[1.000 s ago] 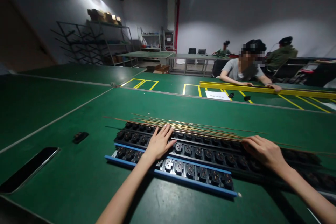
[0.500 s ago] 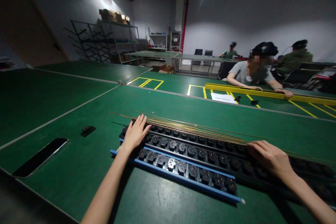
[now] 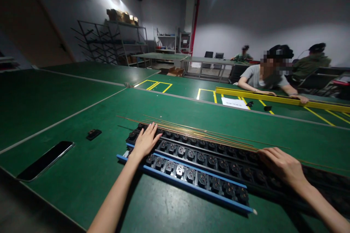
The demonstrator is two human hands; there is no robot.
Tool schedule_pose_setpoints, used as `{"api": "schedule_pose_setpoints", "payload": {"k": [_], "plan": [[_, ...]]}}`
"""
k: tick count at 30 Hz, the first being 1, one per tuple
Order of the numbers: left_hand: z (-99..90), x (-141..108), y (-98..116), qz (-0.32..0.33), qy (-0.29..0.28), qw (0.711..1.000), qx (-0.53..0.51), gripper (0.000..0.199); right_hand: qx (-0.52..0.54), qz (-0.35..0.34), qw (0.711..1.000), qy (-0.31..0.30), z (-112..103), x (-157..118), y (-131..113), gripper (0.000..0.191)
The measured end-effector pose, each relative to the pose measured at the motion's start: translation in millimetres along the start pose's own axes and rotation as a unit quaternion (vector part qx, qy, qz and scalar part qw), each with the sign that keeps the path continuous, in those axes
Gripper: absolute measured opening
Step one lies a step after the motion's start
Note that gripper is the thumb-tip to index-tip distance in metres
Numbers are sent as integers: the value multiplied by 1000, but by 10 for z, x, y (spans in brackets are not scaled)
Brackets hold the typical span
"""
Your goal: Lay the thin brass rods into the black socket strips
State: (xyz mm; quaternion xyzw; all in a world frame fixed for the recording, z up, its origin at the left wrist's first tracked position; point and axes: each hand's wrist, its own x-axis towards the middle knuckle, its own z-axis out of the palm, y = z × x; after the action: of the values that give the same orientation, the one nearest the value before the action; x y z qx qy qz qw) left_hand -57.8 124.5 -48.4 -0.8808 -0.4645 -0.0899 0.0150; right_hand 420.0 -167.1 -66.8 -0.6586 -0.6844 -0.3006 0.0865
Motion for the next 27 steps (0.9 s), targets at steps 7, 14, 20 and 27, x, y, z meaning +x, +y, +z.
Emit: {"api": "schedule_pose_setpoints", "payload": {"k": [7,14,20,27], "plan": [[5,1,-1,3,4,1000,9,59,2,8,1000,6,17,-13,-5,16],[52,6,-20,11,4,1000,26,54,-17,-9,1000,5,35,-27,17,19],[73,33,-38,25,10,999,34,53,-24,-14,1000,5,-13,5,-16,17],[41,29,-54,85,-6,995,49,45,-17,-9,1000,8,-52,38,-55,18]]}}
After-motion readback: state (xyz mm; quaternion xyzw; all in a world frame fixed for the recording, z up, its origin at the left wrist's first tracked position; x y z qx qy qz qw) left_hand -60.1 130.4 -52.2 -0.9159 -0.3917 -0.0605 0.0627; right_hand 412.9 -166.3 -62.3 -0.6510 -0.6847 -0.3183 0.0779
